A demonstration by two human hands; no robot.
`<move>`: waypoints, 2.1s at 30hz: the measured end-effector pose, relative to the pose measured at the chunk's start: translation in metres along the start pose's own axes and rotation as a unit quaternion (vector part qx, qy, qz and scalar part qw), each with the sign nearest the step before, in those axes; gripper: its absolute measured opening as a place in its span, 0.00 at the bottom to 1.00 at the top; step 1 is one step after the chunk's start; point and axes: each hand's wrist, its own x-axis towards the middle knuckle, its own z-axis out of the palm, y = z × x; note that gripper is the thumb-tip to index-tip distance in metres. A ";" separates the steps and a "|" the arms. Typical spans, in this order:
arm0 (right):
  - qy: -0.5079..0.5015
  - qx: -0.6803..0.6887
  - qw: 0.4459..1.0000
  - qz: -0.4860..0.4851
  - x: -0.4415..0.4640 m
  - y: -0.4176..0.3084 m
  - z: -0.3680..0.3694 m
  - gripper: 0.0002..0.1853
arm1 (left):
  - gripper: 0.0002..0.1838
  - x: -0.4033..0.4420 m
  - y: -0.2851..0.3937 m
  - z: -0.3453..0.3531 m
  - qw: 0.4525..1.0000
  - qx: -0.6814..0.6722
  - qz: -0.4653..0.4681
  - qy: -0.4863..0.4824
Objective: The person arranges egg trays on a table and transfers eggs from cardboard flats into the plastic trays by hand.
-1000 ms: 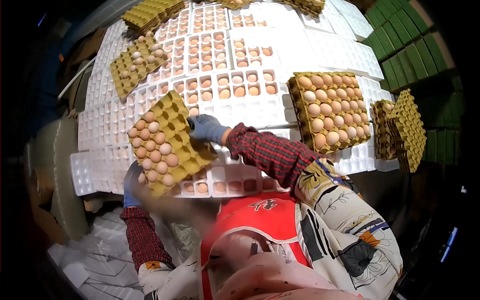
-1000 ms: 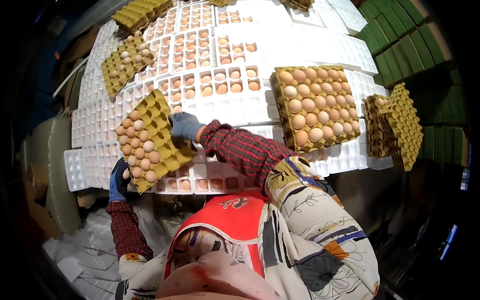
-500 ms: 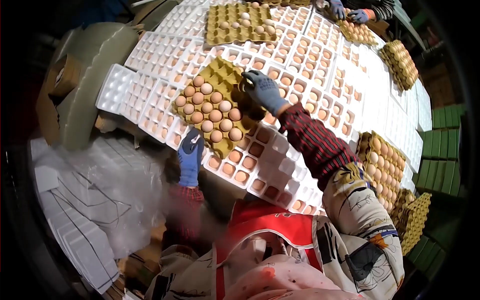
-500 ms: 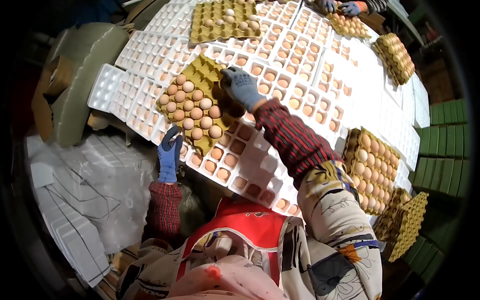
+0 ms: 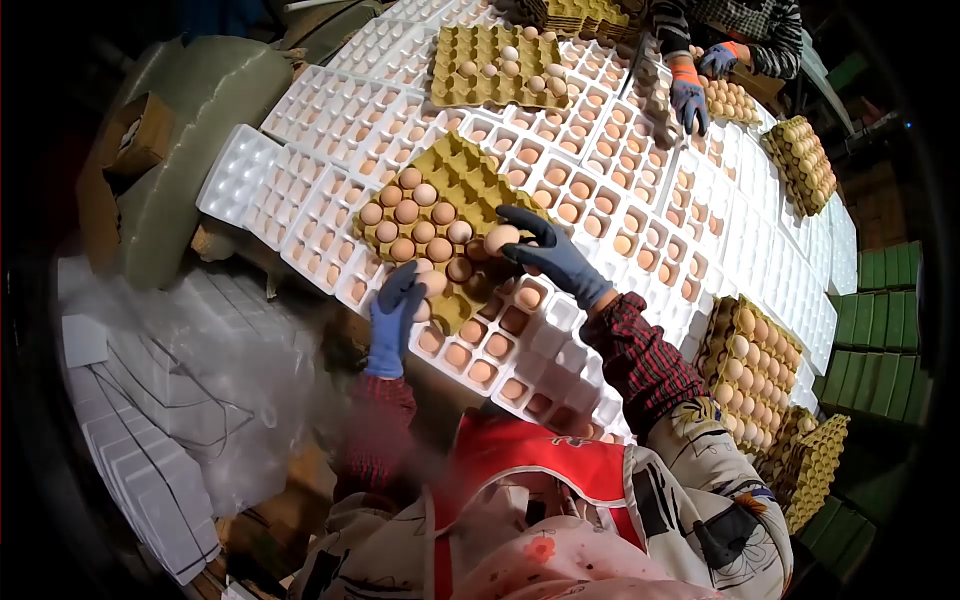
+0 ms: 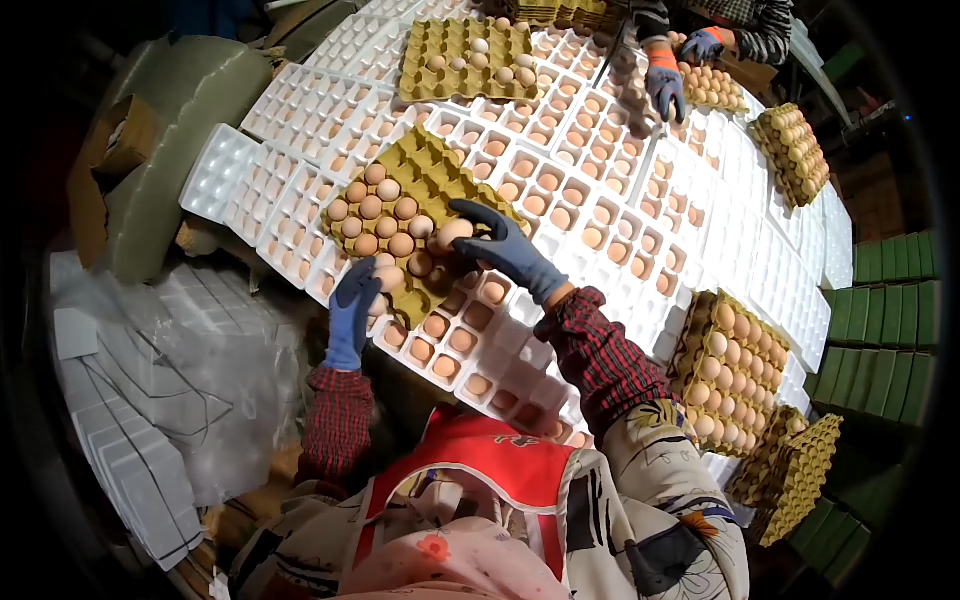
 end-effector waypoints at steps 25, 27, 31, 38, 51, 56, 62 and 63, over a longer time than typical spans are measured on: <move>0.362 -0.558 0.721 0.193 -0.112 0.051 -0.095 0.27 | 0.25 0.073 0.054 0.254 0.718 0.586 0.328 -0.186; 0.374 -0.565 0.719 0.151 -0.126 0.061 -0.099 0.27 | 0.22 0.091 0.039 0.274 0.628 0.678 0.324 -0.201; 0.406 -0.471 0.781 0.058 -0.153 0.063 -0.108 0.27 | 0.19 0.082 0.027 0.255 0.721 0.576 0.309 -0.229; 0.412 -0.482 0.766 -0.105 -0.154 0.095 -0.089 0.22 | 0.16 0.055 0.013 0.259 0.725 0.581 0.301 -0.215; 0.433 -0.266 0.846 -0.161 -0.110 0.045 -0.050 0.22 | 0.22 0.001 0.009 0.218 0.828 0.380 0.392 -0.129; 0.086 -0.521 0.802 -0.278 -0.006 0.009 0.019 0.24 | 0.26 0.012 0.022 0.058 0.788 0.570 0.178 0.150; -0.075 -0.684 0.677 -0.262 0.087 0.036 0.035 0.11 | 0.25 0.035 -0.010 0.011 0.854 0.489 0.161 0.076; -0.084 -0.624 0.733 -0.259 0.089 0.028 0.027 0.12 | 0.25 0.037 -0.018 0.006 0.855 0.487 0.161 0.079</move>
